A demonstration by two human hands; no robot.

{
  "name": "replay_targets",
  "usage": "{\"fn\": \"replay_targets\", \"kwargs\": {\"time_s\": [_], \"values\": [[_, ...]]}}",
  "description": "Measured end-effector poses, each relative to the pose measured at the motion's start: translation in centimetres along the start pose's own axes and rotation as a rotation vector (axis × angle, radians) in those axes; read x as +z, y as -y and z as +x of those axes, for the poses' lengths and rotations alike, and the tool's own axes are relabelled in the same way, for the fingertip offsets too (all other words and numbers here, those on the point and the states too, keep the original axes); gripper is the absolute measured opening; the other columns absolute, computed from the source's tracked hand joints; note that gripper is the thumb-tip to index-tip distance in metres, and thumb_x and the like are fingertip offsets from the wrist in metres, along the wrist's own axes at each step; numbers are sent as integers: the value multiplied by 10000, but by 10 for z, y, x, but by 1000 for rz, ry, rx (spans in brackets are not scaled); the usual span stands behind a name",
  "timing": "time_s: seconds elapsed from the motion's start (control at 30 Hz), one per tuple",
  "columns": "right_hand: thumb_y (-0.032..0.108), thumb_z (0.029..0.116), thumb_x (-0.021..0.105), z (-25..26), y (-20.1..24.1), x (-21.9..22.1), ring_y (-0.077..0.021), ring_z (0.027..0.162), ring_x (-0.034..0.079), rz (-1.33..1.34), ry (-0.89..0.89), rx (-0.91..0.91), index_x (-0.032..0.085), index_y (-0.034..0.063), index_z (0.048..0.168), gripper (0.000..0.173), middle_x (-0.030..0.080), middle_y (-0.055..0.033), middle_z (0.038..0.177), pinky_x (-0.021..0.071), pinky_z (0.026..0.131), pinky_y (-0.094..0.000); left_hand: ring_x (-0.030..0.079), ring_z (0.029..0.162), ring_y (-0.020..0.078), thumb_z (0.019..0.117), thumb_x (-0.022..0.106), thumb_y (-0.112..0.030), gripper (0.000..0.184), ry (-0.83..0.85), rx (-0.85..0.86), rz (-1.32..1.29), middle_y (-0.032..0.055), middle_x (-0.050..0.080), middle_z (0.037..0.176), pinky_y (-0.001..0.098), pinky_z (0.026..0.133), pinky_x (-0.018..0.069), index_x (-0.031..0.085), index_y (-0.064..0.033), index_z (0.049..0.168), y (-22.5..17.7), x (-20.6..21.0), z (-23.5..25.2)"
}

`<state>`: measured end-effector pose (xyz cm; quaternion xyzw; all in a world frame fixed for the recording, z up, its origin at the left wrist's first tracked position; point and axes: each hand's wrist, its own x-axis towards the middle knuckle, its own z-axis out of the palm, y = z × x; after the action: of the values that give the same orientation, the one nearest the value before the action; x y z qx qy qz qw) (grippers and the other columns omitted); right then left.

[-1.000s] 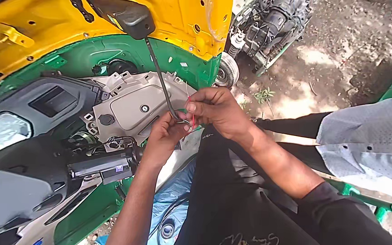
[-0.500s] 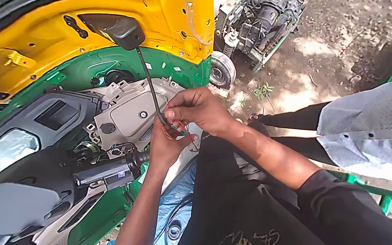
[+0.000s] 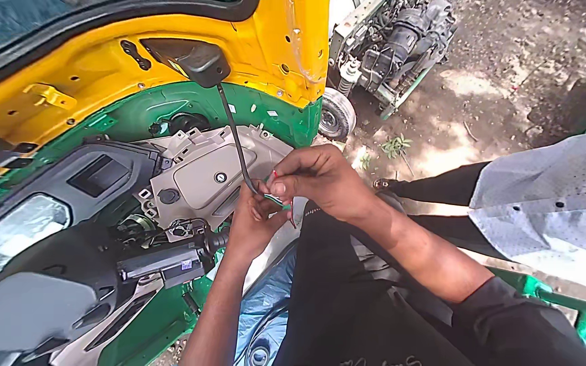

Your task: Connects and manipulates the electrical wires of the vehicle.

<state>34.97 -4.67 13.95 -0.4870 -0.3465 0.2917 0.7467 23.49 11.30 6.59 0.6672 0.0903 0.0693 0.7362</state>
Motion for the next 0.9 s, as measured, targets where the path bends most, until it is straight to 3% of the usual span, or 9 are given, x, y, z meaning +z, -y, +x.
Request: {"fn": "replay_targets", "kwargs": {"time_s": [0.2,0.3,0.47,0.63,0.73,0.9], "values": [[7,1011,597,5,1,7,-155,659,662,318,6,207,664,-47,1037,90,678,-141,850,594,580,-292,716,880,180,898,687,40,457,107,10,11,66,707,953,336,816,615,484,-73,1291,-1,0,3],[45,1032,576,18,-7,13,-126,648,644,372,-5,267,669,-16,1050,112,674,-109,841,573,572,-255,727,895,218,897,681,67,431,119,11,-19,93,702,980,364,801,629,494,-67,1262,-5,-3,1],[28,1023,586,32,-21,10,-142,670,642,454,20,250,650,-34,1029,89,672,-117,855,585,617,-282,721,961,254,879,685,94,556,158,4,-49,119,695,1084,402,844,632,458,-80,1356,-3,-6,-1],[26,1026,583,36,-25,16,-153,667,635,463,19,267,649,-42,1056,100,658,-122,852,586,611,-289,730,888,259,894,721,41,461,110,29,-8,132,716,1030,392,769,639,521,-45,1299,-2,-3,-1],[34,1030,583,39,-22,17,-142,668,632,444,19,275,647,-45,1061,106,655,-119,857,584,612,-277,740,897,261,911,694,50,418,76,48,29,124,725,1010,421,811,646,539,-36,1289,0,-1,0],[3,1018,588,42,-27,18,-144,685,644,437,20,218,648,-68,1044,97,667,-129,844,586,629,-277,721,951,202,957,652,22,422,67,24,58,81,698,1135,349,826,630,501,-88,1335,-2,-7,-3]]}}
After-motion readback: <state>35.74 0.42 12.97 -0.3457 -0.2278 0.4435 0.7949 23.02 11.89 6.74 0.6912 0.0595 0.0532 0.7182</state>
